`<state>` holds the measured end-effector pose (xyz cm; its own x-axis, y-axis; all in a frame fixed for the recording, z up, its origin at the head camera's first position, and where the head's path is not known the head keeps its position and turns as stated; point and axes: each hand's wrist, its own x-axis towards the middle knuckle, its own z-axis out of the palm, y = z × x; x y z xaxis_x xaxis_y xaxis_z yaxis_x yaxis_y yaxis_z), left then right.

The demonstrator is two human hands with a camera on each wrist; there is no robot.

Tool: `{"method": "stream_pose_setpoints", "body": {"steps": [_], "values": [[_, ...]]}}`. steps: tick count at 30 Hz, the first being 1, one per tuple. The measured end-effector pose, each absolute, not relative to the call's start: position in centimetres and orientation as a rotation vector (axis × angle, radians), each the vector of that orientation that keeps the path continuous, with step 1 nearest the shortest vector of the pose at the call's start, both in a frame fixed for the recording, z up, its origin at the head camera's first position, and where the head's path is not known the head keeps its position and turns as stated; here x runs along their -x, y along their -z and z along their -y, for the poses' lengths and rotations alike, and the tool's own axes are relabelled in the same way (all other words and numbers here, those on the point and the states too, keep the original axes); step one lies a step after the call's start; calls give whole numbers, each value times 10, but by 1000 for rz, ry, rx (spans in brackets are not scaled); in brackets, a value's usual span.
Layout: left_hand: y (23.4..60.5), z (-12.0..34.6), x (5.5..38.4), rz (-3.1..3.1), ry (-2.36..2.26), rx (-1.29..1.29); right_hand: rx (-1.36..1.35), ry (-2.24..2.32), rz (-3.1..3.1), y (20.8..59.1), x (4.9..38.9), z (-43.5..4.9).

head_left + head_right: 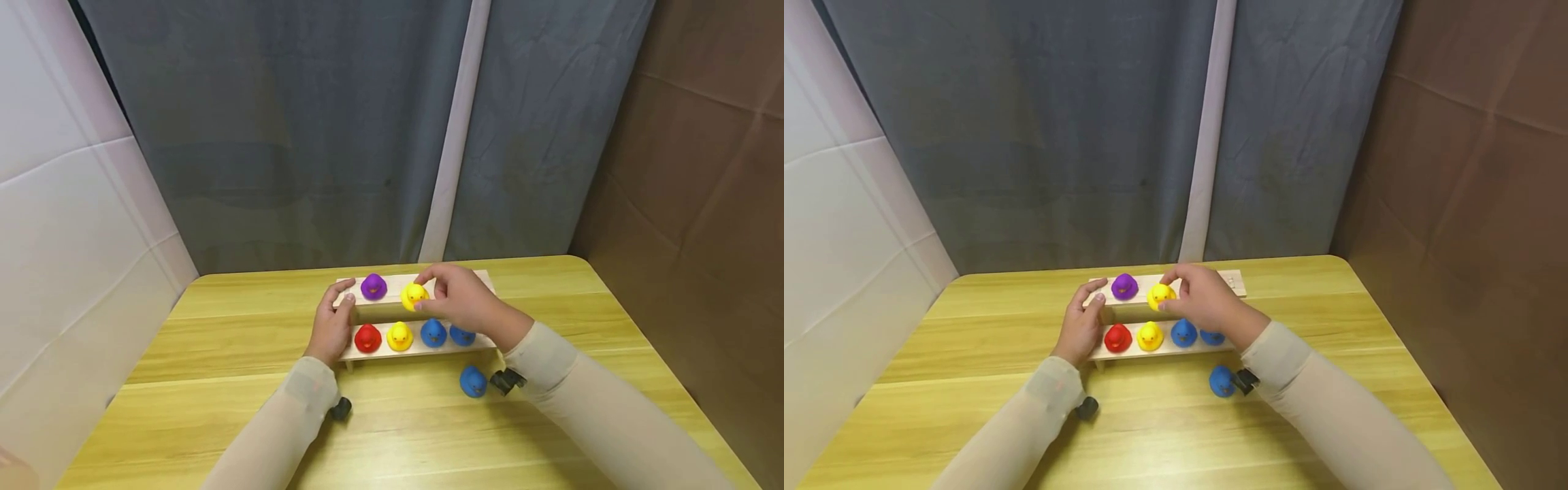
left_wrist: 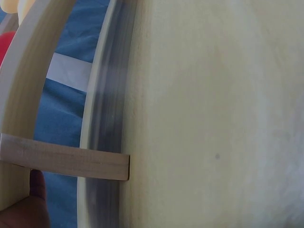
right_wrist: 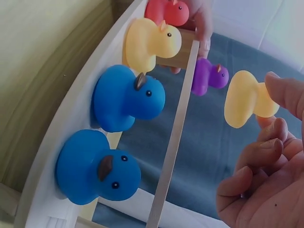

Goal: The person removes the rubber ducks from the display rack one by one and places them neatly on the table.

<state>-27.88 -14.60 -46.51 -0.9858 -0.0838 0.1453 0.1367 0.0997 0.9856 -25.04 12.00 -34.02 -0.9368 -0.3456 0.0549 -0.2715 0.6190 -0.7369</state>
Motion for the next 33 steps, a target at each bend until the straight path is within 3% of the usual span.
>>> {"method": "stream_pose_setpoints", "body": {"steps": [33], "values": [[465, 145, 280, 2187, 2020, 83, 670, 1217, -2643, 368, 213, -153]]}}
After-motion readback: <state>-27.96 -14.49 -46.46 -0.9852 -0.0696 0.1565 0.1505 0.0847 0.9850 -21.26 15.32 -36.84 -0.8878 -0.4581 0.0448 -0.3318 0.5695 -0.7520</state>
